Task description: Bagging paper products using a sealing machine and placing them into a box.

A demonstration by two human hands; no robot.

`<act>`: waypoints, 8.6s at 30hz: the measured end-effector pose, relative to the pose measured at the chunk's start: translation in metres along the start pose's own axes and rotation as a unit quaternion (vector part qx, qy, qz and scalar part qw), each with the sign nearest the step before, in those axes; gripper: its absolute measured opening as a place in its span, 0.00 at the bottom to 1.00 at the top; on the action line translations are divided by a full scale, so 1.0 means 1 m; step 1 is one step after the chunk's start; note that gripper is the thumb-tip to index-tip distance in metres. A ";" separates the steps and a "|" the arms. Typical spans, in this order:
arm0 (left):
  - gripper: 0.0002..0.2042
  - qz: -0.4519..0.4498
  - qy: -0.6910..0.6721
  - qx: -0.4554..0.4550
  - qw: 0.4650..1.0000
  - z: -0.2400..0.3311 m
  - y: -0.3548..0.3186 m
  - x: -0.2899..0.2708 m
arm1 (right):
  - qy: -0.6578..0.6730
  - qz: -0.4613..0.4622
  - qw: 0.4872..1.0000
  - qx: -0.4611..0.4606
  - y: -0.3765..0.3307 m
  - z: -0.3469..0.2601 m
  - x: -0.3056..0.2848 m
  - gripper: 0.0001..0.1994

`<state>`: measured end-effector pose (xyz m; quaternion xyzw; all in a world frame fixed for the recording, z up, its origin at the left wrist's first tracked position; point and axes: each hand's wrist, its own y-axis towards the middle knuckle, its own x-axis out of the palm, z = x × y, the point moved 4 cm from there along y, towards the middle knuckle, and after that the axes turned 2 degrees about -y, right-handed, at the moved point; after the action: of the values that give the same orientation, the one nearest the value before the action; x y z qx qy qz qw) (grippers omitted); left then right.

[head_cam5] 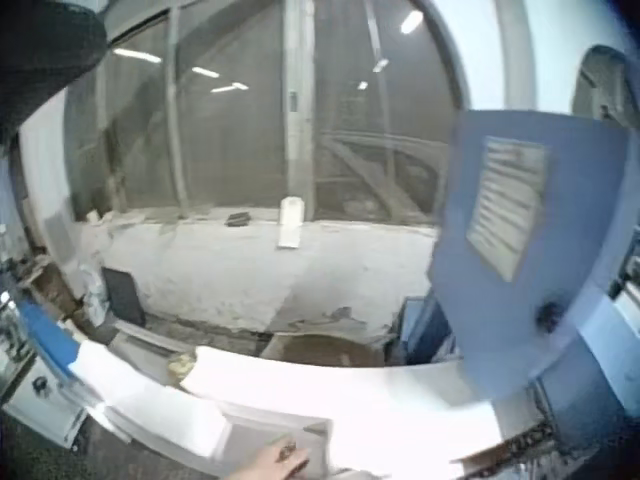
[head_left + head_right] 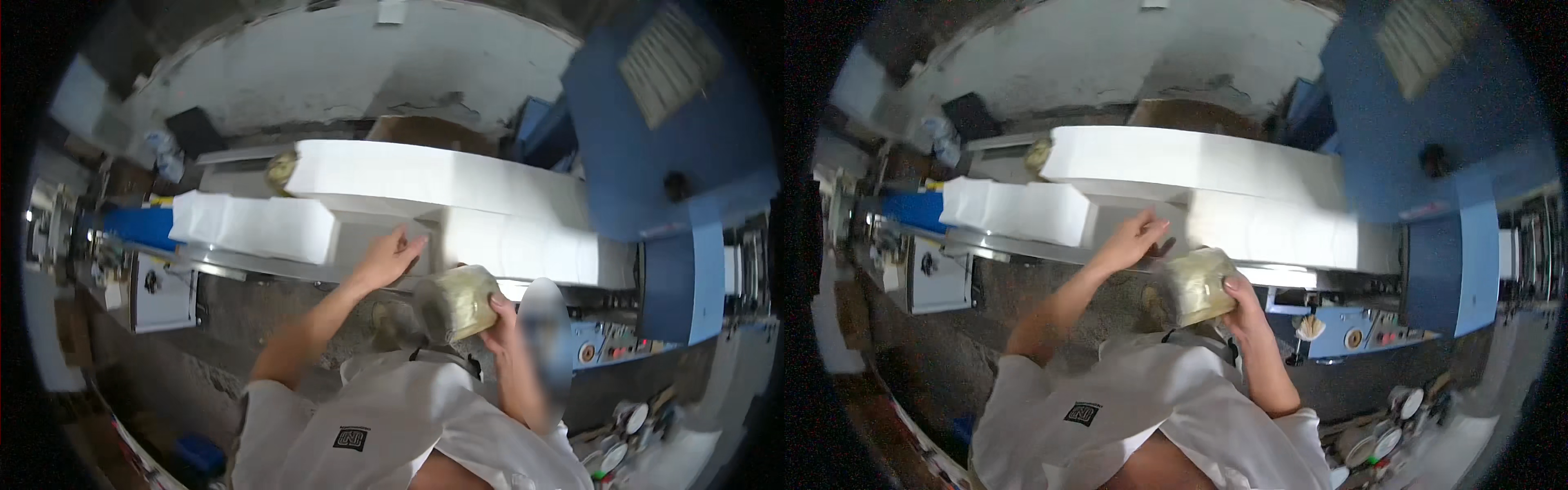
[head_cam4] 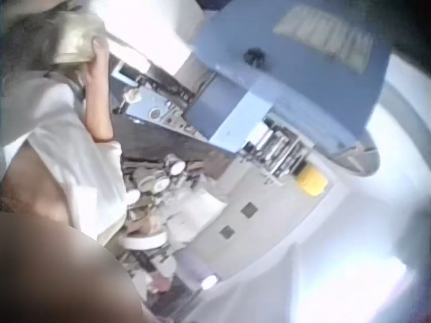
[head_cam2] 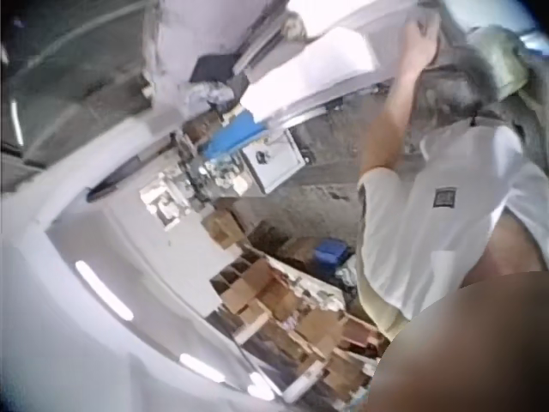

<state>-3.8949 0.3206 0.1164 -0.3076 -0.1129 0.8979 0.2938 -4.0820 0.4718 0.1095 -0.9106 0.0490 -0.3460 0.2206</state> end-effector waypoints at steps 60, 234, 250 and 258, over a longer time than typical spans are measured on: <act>0.48 0.060 0.087 0.036 0.994 0.118 0.055 0.148 | 0.048 -0.047 0.997 -0.044 -0.054 -0.056 -0.108 0.42; 0.30 -0.068 -0.394 -0.126 0.908 -0.538 -0.115 -0.559 | -0.513 0.419 0.724 -0.195 0.193 0.142 0.240 0.31; 0.33 0.134 -0.503 0.054 0.852 -0.702 -0.417 -0.741 | -0.191 -0.245 0.945 0.100 0.347 0.608 0.856 0.48; 0.34 0.257 -0.425 -0.009 0.868 -0.805 -0.525 -0.786 | -0.360 -0.295 0.883 0.055 0.342 0.716 0.977 0.50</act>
<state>-2.6546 0.2900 0.0674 0.0832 -0.1522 0.9845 -0.0265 -2.8554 0.1915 0.0798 -0.9312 -0.3241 -0.0457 0.1604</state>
